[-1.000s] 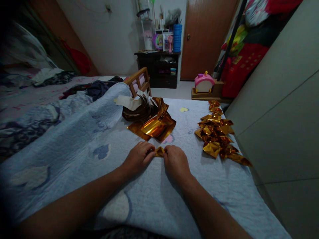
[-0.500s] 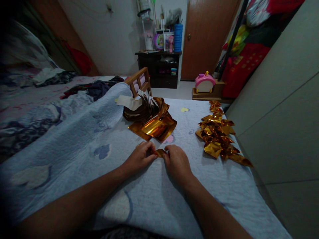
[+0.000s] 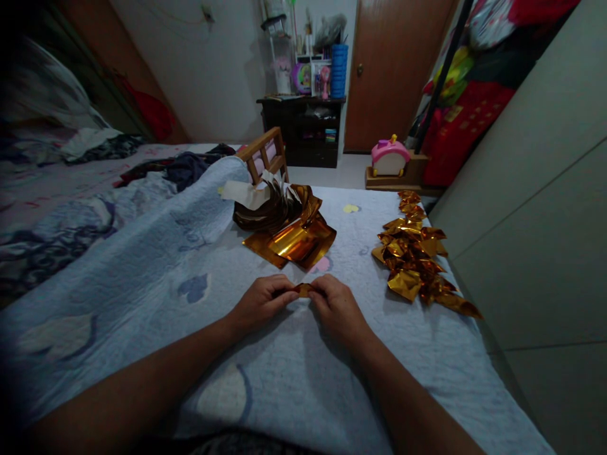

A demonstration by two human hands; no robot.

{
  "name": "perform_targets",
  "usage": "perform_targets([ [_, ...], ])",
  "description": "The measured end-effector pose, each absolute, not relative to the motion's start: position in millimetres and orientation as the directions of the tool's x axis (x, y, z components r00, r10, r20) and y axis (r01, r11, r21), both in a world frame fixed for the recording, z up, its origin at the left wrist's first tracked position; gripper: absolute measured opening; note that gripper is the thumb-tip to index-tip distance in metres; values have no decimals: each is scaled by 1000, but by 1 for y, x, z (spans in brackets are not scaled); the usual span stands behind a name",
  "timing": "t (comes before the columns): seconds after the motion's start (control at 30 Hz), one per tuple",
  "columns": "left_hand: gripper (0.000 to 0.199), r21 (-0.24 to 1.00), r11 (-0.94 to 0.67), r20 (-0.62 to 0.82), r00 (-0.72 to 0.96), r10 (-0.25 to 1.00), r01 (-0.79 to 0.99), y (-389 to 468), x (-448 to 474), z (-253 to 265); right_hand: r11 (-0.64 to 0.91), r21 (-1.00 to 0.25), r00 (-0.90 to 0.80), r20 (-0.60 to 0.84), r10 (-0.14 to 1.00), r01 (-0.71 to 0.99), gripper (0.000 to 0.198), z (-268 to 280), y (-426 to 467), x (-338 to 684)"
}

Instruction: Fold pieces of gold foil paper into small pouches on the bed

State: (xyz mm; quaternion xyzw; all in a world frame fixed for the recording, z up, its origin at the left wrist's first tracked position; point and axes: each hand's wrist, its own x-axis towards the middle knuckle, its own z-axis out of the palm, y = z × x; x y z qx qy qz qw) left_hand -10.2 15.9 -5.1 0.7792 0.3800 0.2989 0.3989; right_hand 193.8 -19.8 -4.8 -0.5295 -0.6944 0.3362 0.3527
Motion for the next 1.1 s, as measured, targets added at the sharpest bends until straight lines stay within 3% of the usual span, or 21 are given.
perform_targets([
  [0.27,34,949,-155,-12,524,852,274,13,-11,-3,103,-911,-245,2,970,400,15,2,-21,189],
  [0.6,33,969,-100,-57,595,802,227,14,-11,-2,40,-926,-245,-57,968,377,23,5,-20,190],
  [1.1,36,987,8,-99,572,814,159,14,-13,-2,4,-936,-177,-63,982,353,27,8,-15,201],
])
